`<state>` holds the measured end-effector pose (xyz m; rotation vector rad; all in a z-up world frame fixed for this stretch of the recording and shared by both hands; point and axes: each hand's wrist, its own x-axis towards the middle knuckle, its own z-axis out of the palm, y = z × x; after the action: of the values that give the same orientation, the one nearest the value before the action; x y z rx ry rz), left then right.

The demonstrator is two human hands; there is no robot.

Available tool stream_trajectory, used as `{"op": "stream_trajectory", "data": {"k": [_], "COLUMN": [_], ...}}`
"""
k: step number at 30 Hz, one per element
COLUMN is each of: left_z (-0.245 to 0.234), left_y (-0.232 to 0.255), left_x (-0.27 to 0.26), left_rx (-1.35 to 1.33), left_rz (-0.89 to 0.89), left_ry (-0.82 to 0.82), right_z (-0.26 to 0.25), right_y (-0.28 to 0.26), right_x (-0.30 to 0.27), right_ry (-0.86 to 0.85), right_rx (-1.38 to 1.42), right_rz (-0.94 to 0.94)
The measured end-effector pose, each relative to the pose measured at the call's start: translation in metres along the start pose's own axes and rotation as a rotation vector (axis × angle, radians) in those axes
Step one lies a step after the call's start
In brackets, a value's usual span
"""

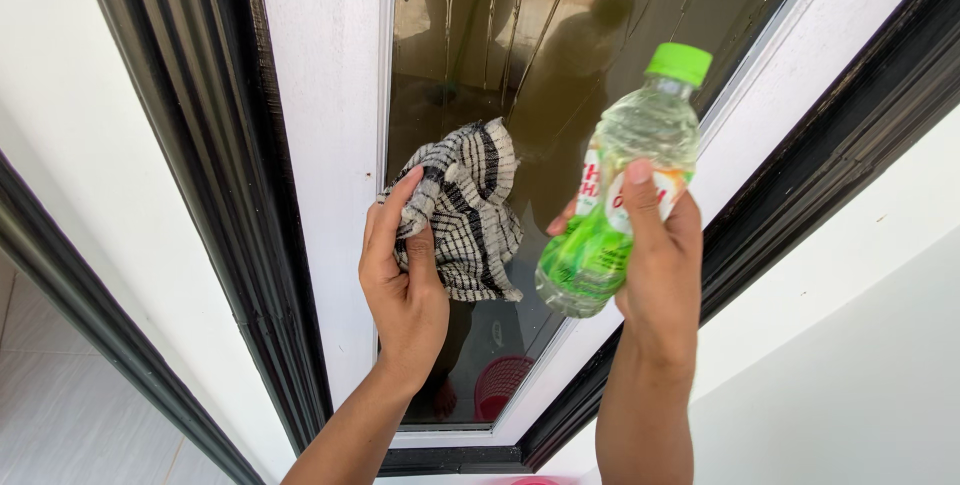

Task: The person wipes a glass pane in a door using a cloth and liquid from two different plastic bottles.

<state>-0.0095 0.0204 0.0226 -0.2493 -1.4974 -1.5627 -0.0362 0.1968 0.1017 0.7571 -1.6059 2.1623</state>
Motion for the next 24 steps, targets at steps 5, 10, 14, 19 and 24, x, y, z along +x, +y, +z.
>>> {"op": "stream_trajectory", "data": {"k": [5,10,14,19,24], "left_z": [0.018,0.012,0.016,0.019,0.023], "left_y": [0.002,-0.007,-0.014,-0.009,0.001], "left_x": [0.006,0.021,0.023,0.029,0.034], "left_rx": [-0.397,-0.589,-0.596,-0.632,-0.688], "left_rz": [-0.087,0.057,-0.178,-0.299,-0.342], "left_ry": [-0.143,-0.464,-0.401,-0.365,-0.405], "right_z": [0.031,0.044,0.041,0.025,0.021], "right_y": [0.032,0.030,0.037,0.036,0.029], "right_x": [-0.024,-0.032,-0.028,-0.019,-0.022], "right_ry": [-0.154,-0.166,-0.306,-0.457,-0.289], "right_rx": [-0.285,-0.416,-0.624,-0.491,-0.525], "right_rz": [-0.041,-0.051,-0.028,-0.002,-0.057]}}
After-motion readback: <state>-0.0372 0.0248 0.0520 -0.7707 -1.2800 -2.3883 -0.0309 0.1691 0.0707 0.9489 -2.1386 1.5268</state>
